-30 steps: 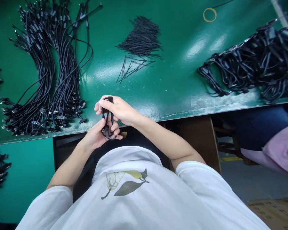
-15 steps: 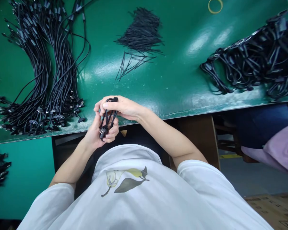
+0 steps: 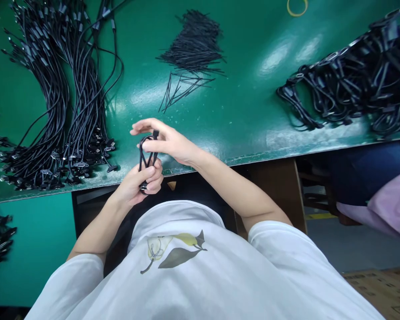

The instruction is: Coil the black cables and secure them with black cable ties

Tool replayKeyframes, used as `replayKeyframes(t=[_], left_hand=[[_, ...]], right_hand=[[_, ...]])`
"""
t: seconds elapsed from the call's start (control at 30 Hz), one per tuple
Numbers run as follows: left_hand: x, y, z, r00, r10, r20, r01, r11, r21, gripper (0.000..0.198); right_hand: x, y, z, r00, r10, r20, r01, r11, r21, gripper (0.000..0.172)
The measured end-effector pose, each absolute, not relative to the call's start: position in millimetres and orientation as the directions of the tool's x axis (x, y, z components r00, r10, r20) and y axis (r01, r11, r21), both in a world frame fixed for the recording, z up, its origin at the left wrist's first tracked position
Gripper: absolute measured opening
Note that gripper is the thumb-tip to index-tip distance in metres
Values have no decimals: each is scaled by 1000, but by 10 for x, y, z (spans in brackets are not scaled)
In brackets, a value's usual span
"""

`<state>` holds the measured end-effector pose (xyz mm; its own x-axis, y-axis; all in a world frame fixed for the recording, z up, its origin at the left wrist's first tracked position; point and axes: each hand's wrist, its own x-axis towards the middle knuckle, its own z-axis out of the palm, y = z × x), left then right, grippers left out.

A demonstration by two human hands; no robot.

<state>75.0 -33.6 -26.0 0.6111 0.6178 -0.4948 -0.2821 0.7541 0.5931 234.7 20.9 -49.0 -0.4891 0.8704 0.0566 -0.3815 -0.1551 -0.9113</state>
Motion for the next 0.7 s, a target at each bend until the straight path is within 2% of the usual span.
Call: replayKeyframes(t=[0.1, 0.23, 0.33, 0.47, 0.57, 0.7], left_hand=[[772, -305, -238, 598, 627, -500, -283, 749, 599, 23], [842, -317, -262, 590, 628, -508, -273, 747, 606, 12], [875, -352, -261, 567, 662, -491, -304, 722, 622, 20], [879, -381, -211, 569, 634, -524, -298, 753, 587, 27], [851, -377, -165, 592, 602, -535, -277, 776, 566, 29], [749, -357, -129, 640, 546, -541, -196, 797, 572, 32]], right_hand=[[2292, 99, -456, -452, 892, -7, -375, -197, -906, 44], [2234, 14, -410, -547, 826, -137, -208, -292, -933, 35], [2207, 18, -389, -462, 870, -173, -171, -279, -945, 37], [2199, 55, -412, -355, 922, -157, -145, -220, -965, 42], [2276, 103, -406, -406, 895, -184, -131, -256, -958, 47], [2499, 167, -264, -608, 768, -202, -188, -387, -903, 57]])
